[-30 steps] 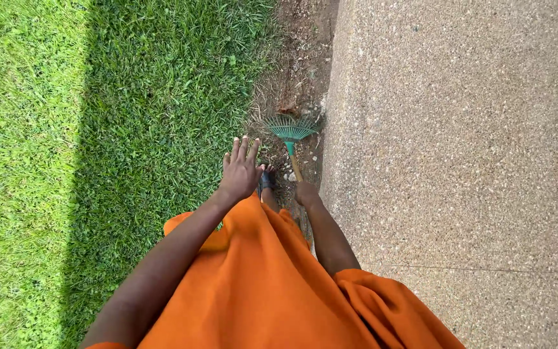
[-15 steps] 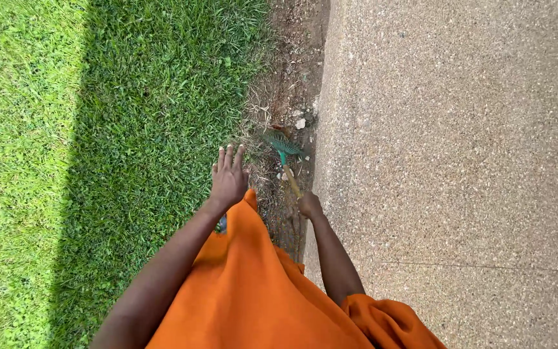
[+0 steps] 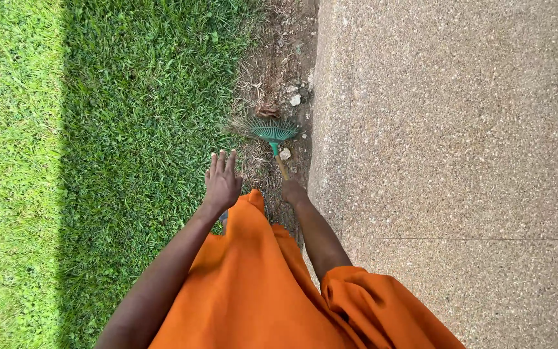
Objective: Raking grass clippings and debris from the edge of a lawn into a pile and then into a dustpan for disposal.
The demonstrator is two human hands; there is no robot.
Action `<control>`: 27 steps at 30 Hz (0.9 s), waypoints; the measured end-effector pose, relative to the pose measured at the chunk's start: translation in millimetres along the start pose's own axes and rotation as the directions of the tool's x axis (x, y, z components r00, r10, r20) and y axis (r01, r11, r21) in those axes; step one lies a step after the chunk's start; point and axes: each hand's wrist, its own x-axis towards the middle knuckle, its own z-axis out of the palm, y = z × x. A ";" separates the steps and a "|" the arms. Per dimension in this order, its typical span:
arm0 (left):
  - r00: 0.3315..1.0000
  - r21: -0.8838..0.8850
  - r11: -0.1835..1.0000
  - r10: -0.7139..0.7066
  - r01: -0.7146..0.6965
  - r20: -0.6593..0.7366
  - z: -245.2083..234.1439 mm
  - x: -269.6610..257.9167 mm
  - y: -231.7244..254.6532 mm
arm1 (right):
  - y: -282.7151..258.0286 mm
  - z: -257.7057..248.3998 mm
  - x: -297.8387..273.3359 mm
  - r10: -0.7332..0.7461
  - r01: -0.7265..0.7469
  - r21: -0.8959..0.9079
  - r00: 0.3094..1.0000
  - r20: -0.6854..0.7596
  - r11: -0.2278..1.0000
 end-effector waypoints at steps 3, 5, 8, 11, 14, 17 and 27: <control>1.000 0.003 1.000 -0.012 0.012 0.011 5.4 -5.4 2.1 | 49.9 25.1 3.1 -0.122 0.119 -0.175 0.992 -0.009 0.977; 1.000 -0.001 1.000 -0.008 0.008 0.014 7.8 -9.8 6.1 | 80.1 30.0 -13.6 -0.172 0.172 -0.243 0.985 0.019 0.955; 1.000 -0.009 1.000 0.017 -0.016 0.009 13.6 -16.0 11.1 | 131.6 44.6 -39.4 -0.275 0.270 -0.377 0.960 0.042 0.886; 0.999 -0.014 0.999 0.037 -0.037 0.000 18.4 -15.7 12.6 | 159.8 48.4 -61.9 -0.315 0.298 -0.376 0.949 0.018 0.877; 0.999 -0.013 0.999 0.039 -0.039 0.006 26.0 -20.7 14.8 | 160.5 27.9 -84.4 -0.327 0.289 -0.323 0.943 -0.066 0.901; 0.999 -0.008 0.999 0.053 -0.053 -0.003 33.6 -20.7 15.6 | 127.0 -6.4 -104.3 -0.288 0.245 -0.257 0.946 -0.147 0.935; 0.999 0.021 0.999 0.029 -0.030 0.031 31.7 -34.2 21.4 | 18.9 -81.3 -16.6 -0.093 0.047 -0.204 0.970 -0.223 0.978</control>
